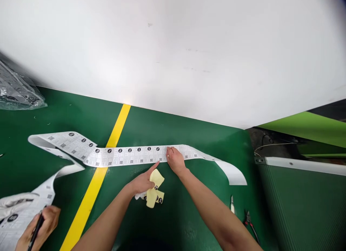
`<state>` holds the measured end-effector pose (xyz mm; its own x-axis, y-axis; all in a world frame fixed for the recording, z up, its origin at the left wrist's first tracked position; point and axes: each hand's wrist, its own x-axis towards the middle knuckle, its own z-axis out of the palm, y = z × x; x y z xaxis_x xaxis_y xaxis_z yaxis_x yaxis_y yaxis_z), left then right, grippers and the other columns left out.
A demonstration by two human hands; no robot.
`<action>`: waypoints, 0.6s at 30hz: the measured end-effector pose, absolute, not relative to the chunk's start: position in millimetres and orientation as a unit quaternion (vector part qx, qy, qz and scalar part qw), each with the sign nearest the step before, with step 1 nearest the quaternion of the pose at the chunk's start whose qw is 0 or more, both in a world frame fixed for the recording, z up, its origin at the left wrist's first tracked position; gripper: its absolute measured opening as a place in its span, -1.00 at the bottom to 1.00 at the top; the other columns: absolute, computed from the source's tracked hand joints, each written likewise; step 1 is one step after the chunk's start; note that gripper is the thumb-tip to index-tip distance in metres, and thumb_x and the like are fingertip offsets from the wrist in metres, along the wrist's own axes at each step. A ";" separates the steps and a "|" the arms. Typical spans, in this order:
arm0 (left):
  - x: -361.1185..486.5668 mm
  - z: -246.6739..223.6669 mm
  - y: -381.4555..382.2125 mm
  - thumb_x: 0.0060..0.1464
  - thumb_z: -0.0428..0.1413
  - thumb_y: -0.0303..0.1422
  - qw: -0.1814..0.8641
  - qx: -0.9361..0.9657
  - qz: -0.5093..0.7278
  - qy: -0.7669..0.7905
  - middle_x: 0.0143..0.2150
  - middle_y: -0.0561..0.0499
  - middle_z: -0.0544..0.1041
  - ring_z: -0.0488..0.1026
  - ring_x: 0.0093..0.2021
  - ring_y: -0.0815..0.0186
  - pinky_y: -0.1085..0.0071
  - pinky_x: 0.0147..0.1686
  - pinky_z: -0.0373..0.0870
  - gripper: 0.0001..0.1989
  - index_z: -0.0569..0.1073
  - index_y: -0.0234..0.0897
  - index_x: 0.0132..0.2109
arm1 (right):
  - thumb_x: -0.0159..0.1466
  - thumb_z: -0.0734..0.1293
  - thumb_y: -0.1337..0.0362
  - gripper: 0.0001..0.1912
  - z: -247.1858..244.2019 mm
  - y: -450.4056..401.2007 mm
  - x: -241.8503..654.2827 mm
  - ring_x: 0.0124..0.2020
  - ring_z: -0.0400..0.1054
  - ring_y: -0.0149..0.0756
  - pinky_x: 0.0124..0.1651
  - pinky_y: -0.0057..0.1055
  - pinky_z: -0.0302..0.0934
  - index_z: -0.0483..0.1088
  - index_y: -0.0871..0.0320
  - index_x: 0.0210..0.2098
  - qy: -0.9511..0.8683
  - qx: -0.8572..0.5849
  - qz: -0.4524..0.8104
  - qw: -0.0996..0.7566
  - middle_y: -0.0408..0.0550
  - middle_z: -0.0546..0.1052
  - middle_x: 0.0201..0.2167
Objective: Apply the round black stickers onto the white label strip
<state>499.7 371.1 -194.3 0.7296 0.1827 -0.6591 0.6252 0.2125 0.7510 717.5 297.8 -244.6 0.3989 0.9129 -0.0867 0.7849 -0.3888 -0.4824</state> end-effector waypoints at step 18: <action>502.7 -190.3 370.0 -0.07 0.09 -0.47 0.699 0.611 -0.160 0.335 0.17 -0.13 0.61 0.52 -0.11 0.14 0.32 -0.09 0.36 0.06 -0.09 -0.16 0.57 | 0.34 0.17 0.48 -0.28 -227.2 286.8 693.0 0.14 0.28 0.15 -0.03 0.02 0.50 0.05 0.37 0.48 -0.591 -0.788 0.173 0.020 0.44 0.38 0.22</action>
